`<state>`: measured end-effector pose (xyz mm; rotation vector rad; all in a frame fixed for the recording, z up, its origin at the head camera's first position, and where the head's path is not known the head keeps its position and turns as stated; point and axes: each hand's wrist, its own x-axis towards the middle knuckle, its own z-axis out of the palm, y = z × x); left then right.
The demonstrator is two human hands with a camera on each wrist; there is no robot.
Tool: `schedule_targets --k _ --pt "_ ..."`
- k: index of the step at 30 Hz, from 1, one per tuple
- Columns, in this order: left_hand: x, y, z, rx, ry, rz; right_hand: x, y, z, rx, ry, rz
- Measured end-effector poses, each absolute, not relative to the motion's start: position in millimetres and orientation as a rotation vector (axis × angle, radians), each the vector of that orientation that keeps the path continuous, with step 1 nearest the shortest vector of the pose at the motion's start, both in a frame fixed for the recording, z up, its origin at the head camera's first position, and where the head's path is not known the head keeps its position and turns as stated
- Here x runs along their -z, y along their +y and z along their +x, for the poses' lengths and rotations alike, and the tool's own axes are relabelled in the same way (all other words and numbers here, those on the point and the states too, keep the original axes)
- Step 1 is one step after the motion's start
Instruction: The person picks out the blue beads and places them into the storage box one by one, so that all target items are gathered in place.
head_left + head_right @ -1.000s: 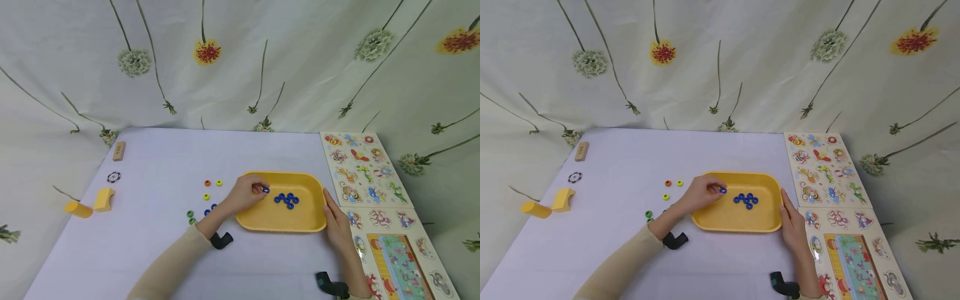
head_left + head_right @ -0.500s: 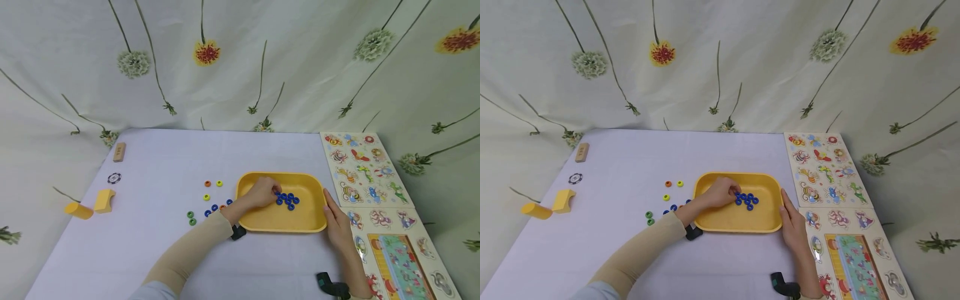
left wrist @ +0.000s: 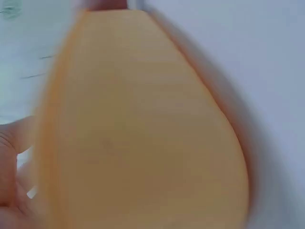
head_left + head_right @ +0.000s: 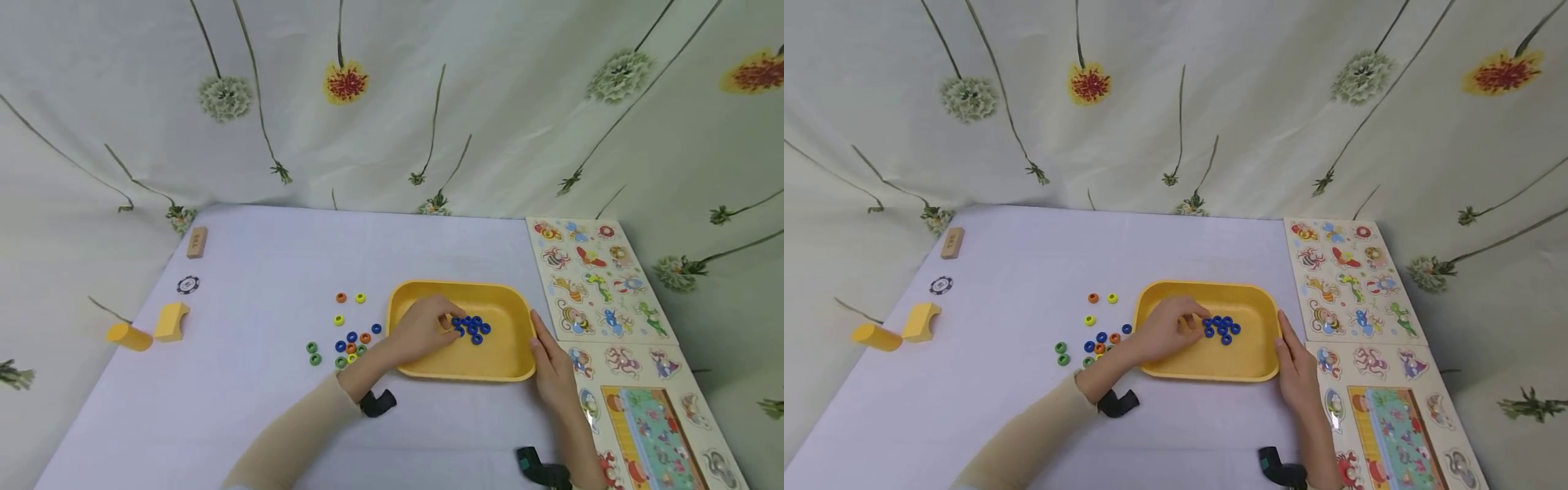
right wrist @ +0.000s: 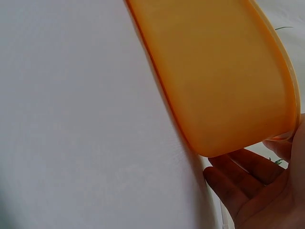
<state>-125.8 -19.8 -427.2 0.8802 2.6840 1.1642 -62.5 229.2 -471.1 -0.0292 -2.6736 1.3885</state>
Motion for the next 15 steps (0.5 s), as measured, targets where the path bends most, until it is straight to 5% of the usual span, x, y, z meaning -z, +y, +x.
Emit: schedule_targets --k 6,15 --pt "420 -82 -94 -1.575 2.726 0.874 473 229 -63 -1.395 -2.659 -0.030" --pt "461 -190 -83 -1.684 2.963 0.324 468 227 -62 -1.405 -2.658 -0.030"
